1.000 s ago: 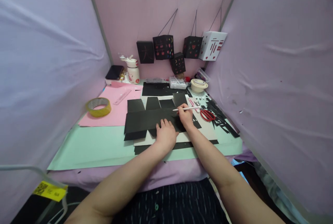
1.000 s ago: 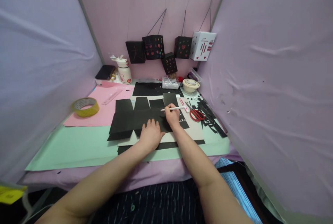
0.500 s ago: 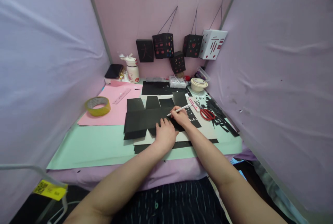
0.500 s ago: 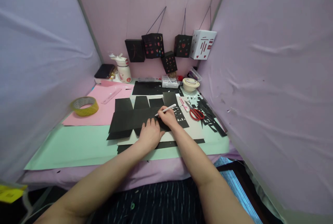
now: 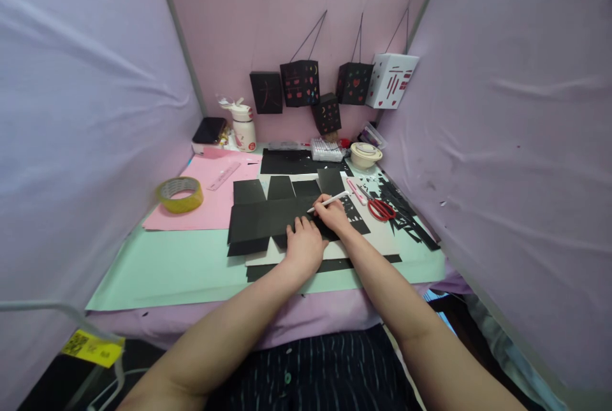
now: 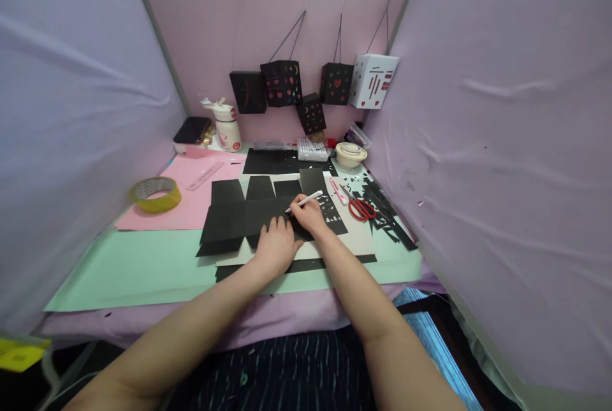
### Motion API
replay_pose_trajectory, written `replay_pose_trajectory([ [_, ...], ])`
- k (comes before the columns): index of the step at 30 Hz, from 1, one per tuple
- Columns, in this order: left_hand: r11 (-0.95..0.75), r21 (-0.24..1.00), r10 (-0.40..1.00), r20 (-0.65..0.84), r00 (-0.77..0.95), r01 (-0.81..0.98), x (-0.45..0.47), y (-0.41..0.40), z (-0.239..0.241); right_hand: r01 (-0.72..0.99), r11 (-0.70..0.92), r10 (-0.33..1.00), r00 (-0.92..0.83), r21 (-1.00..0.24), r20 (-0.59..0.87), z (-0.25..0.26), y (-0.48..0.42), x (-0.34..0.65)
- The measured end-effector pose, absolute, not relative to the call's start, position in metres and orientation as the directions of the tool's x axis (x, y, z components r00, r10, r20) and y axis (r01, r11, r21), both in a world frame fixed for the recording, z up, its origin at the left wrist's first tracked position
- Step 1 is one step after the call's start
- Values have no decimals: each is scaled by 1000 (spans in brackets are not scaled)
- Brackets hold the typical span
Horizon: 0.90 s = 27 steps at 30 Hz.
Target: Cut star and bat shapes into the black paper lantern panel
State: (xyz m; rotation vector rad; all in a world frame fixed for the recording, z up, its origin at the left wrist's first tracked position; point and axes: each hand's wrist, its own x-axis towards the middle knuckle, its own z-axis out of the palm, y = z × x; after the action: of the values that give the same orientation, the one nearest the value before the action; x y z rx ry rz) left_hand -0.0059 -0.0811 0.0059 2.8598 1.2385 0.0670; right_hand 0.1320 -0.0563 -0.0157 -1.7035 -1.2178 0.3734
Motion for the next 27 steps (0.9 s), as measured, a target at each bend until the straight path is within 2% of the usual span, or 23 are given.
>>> replay_pose_trajectory([
  [18, -690, 22, 723, 47, 689, 723, -6, -79, 2, 563, -38, 799, 513, -825, 314, -16, -55, 132],
  [22, -695, 10, 718, 54, 693, 719, -6, -79, 0, 429, 85, 677, 637, -899, 368, -17, -56, 139],
  [27, -698, 3, 715, 54, 697, 716, -6, -80, 0, 293, 210, 552, 752, -933, 361, -14, -56, 147],
])
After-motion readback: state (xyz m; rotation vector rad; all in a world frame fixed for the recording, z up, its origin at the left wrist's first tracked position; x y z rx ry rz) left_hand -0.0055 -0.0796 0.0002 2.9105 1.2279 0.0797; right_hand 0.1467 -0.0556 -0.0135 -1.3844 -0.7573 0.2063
